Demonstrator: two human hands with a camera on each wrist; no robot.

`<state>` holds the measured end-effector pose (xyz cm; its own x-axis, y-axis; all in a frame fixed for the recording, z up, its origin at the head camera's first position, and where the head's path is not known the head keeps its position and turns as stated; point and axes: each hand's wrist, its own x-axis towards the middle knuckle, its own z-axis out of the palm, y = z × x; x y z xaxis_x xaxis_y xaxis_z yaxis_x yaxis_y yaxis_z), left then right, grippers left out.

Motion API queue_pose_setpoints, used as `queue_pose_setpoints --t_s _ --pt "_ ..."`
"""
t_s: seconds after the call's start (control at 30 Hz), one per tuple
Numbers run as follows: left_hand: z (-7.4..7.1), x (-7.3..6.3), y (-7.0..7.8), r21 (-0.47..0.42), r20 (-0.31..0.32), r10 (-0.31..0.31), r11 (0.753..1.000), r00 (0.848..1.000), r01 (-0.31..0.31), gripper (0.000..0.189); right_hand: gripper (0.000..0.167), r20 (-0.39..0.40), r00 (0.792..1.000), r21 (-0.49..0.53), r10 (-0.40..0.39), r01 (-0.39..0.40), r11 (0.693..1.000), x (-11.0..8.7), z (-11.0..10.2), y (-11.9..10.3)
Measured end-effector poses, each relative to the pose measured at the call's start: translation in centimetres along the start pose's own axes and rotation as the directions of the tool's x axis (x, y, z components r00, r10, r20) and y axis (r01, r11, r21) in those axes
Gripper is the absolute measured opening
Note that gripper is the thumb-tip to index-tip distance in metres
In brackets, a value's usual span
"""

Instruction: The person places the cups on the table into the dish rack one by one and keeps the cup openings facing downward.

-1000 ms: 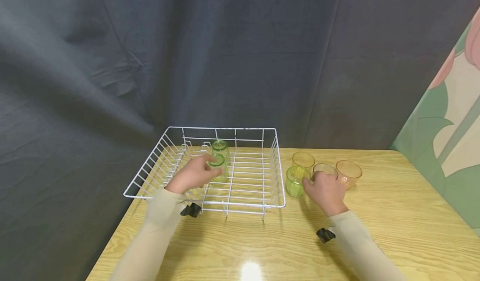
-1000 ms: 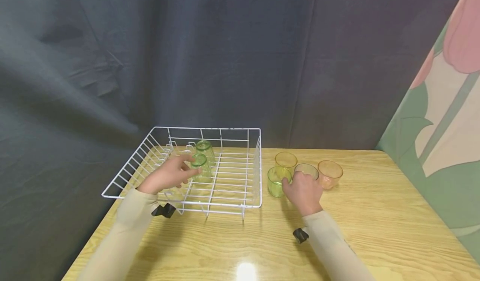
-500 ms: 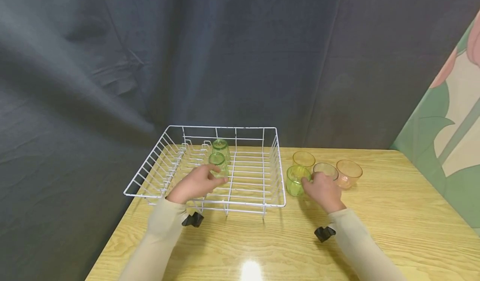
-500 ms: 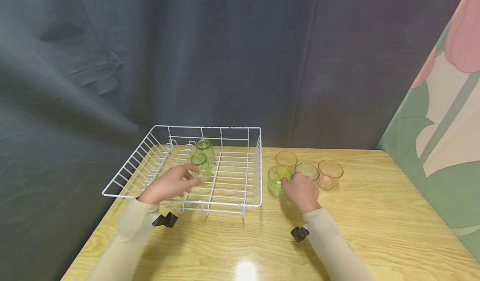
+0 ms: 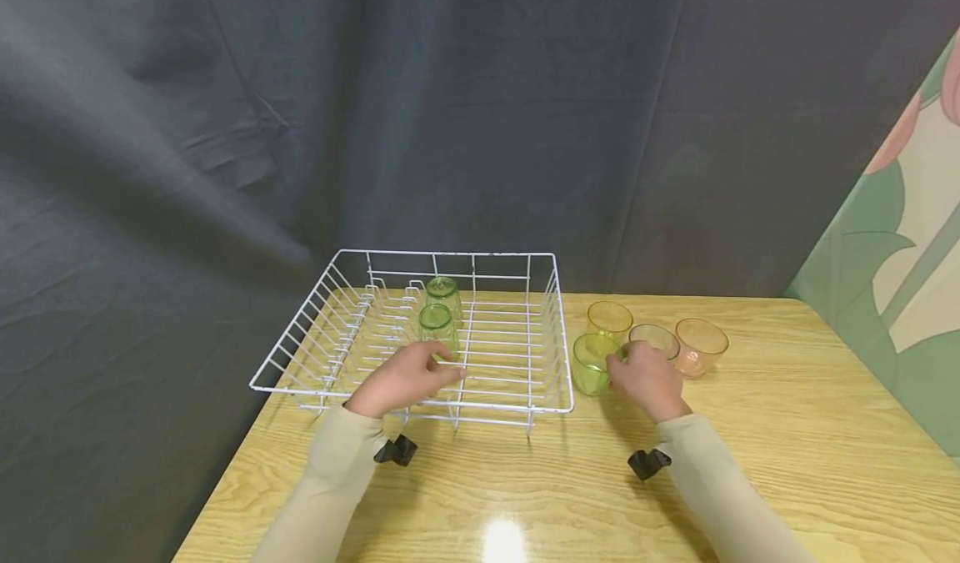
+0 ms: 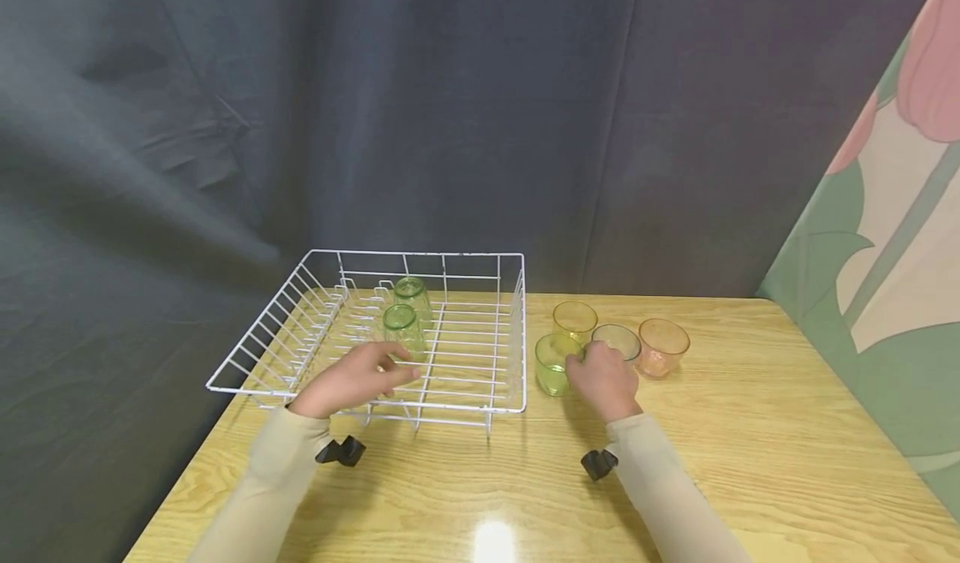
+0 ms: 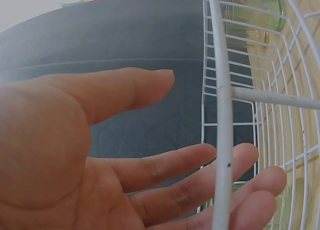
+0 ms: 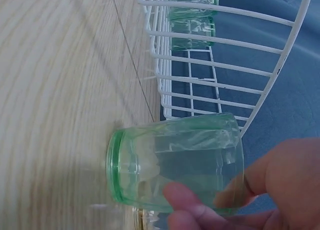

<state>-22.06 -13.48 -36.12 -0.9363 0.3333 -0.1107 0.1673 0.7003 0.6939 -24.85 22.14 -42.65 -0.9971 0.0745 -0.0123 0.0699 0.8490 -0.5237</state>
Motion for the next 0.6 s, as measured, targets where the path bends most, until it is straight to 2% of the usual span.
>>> queue_pose_setpoints --t_s 0.6 --pt "-0.4 -0.03 -1.01 -0.033 -0.016 -0.028 0.999 0.999 0.028 0.048 0.047 0.023 0.999 0.034 -0.033 0.032 0.999 -0.04 -0.3 0.08"
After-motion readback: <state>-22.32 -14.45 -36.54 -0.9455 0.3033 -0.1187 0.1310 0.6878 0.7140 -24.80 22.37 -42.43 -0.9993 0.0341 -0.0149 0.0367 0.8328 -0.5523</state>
